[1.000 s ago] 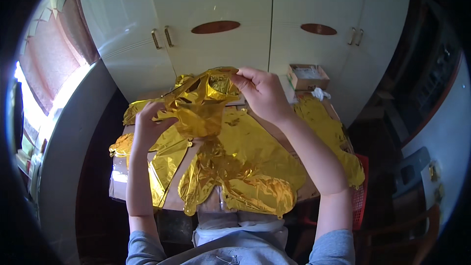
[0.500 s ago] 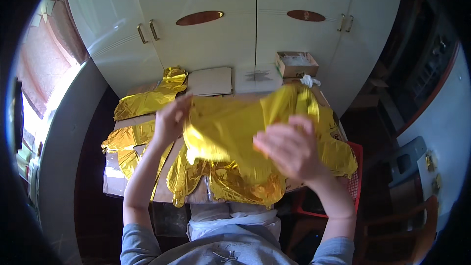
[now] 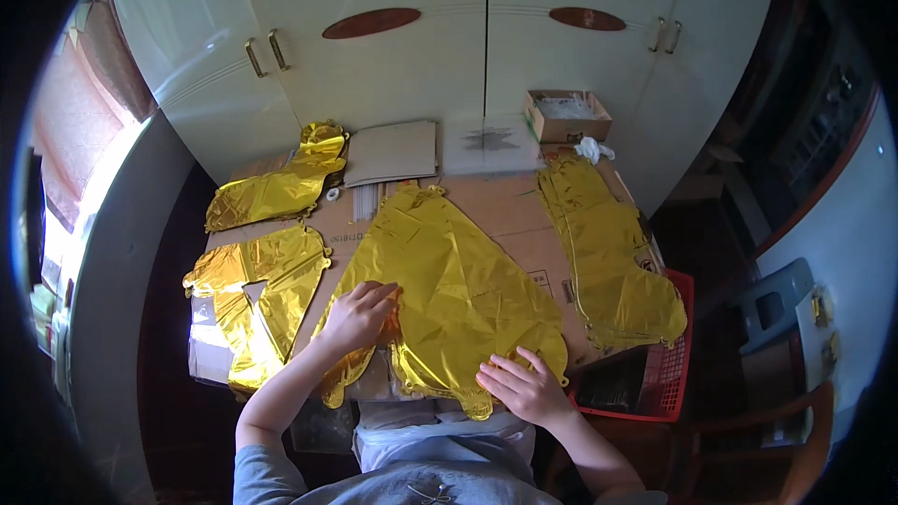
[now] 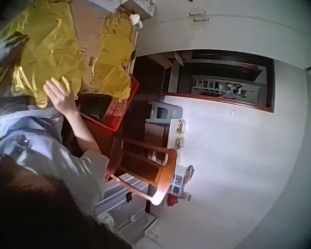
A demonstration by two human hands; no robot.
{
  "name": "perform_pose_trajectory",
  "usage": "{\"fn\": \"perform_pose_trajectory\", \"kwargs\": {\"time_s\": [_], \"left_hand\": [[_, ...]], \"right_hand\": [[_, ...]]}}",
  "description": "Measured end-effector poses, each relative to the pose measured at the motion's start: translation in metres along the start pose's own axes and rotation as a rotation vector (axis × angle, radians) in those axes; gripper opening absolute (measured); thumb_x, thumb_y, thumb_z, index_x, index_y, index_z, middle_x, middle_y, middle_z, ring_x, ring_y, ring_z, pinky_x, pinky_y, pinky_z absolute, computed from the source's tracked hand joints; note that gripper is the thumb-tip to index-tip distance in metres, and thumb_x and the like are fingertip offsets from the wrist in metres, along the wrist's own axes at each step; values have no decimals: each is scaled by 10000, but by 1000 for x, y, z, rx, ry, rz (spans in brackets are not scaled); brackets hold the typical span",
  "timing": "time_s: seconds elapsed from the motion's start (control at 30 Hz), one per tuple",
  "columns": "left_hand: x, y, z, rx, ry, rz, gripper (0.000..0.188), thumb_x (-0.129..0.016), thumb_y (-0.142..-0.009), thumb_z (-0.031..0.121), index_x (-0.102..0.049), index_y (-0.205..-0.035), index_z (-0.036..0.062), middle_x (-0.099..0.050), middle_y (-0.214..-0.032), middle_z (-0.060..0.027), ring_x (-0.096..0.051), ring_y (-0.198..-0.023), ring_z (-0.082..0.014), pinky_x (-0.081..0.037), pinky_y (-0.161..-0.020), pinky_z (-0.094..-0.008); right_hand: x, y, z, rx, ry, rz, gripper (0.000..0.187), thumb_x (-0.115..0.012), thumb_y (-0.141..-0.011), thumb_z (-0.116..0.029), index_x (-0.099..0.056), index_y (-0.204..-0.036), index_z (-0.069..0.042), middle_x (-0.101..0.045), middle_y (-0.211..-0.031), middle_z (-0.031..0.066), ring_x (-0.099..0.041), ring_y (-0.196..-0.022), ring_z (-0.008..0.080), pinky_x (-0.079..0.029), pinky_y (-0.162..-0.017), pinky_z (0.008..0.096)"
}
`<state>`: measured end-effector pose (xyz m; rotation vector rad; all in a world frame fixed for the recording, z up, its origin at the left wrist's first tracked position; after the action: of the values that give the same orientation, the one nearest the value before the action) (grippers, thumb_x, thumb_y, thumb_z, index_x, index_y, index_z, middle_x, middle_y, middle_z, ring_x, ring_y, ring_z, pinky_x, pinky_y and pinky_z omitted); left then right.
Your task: Flattening and folding gold-colored foil balloons on a cardboard workspace.
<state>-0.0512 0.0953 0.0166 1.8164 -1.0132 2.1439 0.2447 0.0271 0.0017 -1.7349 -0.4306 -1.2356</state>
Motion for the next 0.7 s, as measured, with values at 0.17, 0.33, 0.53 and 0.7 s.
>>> {"fn": "perform_pose_trajectory", "kwargs": {"time_s": [0.17,0.33,0.53,0.7], "left_hand": [[-7,-15,2,36,35,-32,384,-650,-807,258,-615,-1128,50,-573,-1302,-152,-514,-1243,-308,-428,-1007,-436],[-23,-31,19,-5,20,-173,648,-519,-913,557,-485,-1351,81,-433,-1427,-227,-374,-1348,-441,-321,-1088,-546],[-43,-36,25,-38,-11,-206,794,-464,-869,686,-393,-1461,162,-362,-1494,-206,-309,-1370,-490,-245,-1063,-681],[-48,-36,28,-4,-6,-256,807,-431,-869,705,-373,-1481,181,-317,-1528,-191,-244,-1404,-488,-200,-1080,-695]], "right_hand": [[-7,2,4,-53,-67,-6,237,-668,-849,-179,-707,-1082,-168,-669,-1165,-21,-592,-1161,173,-387,-1059,485],[-8,1,2,-84,-90,-44,252,-685,-828,-155,-706,-1079,-148,-666,-1171,-3,-586,-1178,202,-358,-1084,520],[-17,12,2,-120,-111,-41,271,-675,-809,-110,-708,-1077,-128,-664,-1185,11,-581,-1199,212,-303,-1111,562],[-14,8,1,-155,-157,-27,291,-644,-765,-41,-727,-1032,-118,-693,-1128,29,-613,-1157,224,-303,-1106,568]]}}
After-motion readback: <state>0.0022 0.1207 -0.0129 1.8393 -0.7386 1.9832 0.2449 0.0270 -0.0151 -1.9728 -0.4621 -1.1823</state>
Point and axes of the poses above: each hand's wrist, its own y-axis away from the middle knuckle, its own x-axis out of the back of the hand, z = x × y, the point moved 4 cm from there along -y, towards the middle knuckle
